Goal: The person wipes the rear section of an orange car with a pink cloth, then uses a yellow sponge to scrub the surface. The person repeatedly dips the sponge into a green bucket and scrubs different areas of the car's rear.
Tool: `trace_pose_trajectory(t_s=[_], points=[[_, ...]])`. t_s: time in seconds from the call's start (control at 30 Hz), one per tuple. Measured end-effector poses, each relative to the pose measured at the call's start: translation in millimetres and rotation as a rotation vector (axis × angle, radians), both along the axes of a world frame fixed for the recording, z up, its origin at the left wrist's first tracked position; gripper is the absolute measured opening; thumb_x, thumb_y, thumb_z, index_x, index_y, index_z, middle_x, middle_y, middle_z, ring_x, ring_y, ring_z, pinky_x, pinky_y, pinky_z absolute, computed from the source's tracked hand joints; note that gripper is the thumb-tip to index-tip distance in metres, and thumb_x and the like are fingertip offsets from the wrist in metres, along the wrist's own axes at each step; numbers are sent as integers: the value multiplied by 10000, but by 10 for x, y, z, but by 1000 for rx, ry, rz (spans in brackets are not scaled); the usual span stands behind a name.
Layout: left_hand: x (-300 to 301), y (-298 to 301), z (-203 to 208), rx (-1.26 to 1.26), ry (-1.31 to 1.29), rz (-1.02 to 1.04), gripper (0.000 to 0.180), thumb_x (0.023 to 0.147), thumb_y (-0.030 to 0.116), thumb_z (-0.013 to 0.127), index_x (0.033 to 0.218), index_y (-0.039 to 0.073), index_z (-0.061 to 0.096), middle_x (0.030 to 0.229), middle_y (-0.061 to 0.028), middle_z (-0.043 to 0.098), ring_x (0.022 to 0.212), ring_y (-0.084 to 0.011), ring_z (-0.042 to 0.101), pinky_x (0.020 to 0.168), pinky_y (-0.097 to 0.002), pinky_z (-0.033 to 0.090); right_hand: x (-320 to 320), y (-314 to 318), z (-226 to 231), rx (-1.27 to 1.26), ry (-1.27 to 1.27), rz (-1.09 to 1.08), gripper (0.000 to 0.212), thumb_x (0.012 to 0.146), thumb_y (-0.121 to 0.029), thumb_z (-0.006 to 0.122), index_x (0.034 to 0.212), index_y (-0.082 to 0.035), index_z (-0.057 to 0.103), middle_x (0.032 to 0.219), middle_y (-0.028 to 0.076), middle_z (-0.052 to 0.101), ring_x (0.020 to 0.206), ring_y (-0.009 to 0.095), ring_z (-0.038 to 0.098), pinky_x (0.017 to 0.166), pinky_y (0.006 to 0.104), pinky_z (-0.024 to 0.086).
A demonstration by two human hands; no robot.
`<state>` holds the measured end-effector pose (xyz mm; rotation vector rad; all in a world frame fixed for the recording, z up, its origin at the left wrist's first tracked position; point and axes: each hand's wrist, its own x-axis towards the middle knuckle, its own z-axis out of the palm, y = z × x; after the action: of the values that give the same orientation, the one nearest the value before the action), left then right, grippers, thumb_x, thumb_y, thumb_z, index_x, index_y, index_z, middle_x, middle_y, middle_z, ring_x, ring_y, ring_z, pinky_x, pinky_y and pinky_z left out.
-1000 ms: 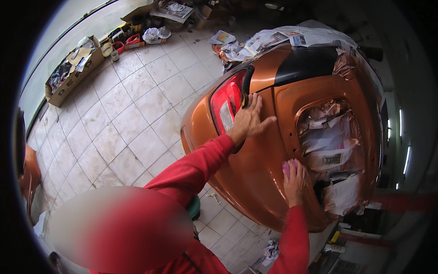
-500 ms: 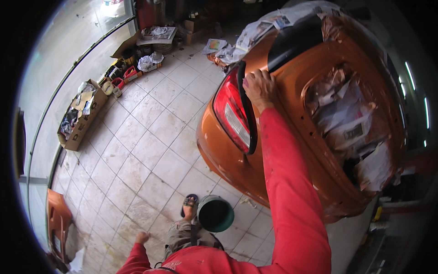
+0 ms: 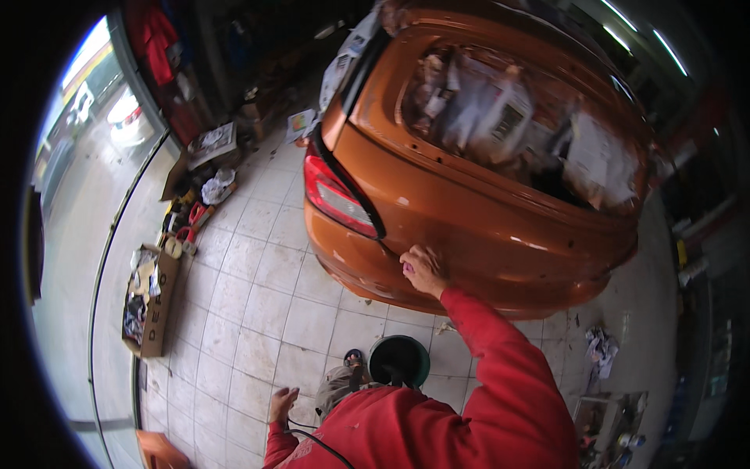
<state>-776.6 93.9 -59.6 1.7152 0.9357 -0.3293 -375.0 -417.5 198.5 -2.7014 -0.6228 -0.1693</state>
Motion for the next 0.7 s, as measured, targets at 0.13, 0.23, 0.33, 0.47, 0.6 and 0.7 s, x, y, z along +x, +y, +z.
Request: trace_pose_trajectory(t_s=[0.13,0.23,0.33,0.47,0.6,0.7], points=[[1643,-394,700,245,-377,-733,267,889,236,888,1038,32,803,960,-139,805,768,-235,749,680,-362,589,-1280,-394,-390,625,584,-475,82,995,-187,772,1054,-130,779,861,21,783,744,122,727,649,303,577],[2523,-1778,1410,314,-781,-918,107,946,179,844,907,97,787,843,-138,747,698,-310,715,620,-377,567,-2181,-710,-835,1151,751,-722,299,960,-302,866,1052,-36,767,872,55,778,785,108,720,644,288,581],[3168,-2634,1908,-13,-787,-1074,164,963,207,839,974,68,752,808,-77,713,671,-209,682,599,-364,552,-2428,-415,-651,1328,706,-765,416,950,-365,871,1161,-31,743,838,35,758,767,116,706,691,307,587],[3492,-3842,2282,-299,-320,-1695,281,943,220,858,1106,44,712,951,-64,747,760,-117,681,637,-315,565,-2590,-434,-351,877,589,-842,581,906,-558,843,1290,-133,745,886,65,784,824,180,755,790,385,593],[3235,-4737,2576,-263,-360,-2351,336,913,220,880,1147,60,700,988,-55,742,761,-128,681,663,-313,563,-2822,-535,-313,736,605,-923,677,929,-745,666,1269,-175,799,1050,132,820,1017,318,777,900,452,574],[3296,-4985,2246,-347,-707,-2415,373,903,253,898,1137,49,689,967,-52,735,761,-125,674,664,-310,550,-3023,-446,-422,1017,455,-975,541,1047,-620,589,1144,-150,840,1002,156,806,986,337,768,886,439,570]])
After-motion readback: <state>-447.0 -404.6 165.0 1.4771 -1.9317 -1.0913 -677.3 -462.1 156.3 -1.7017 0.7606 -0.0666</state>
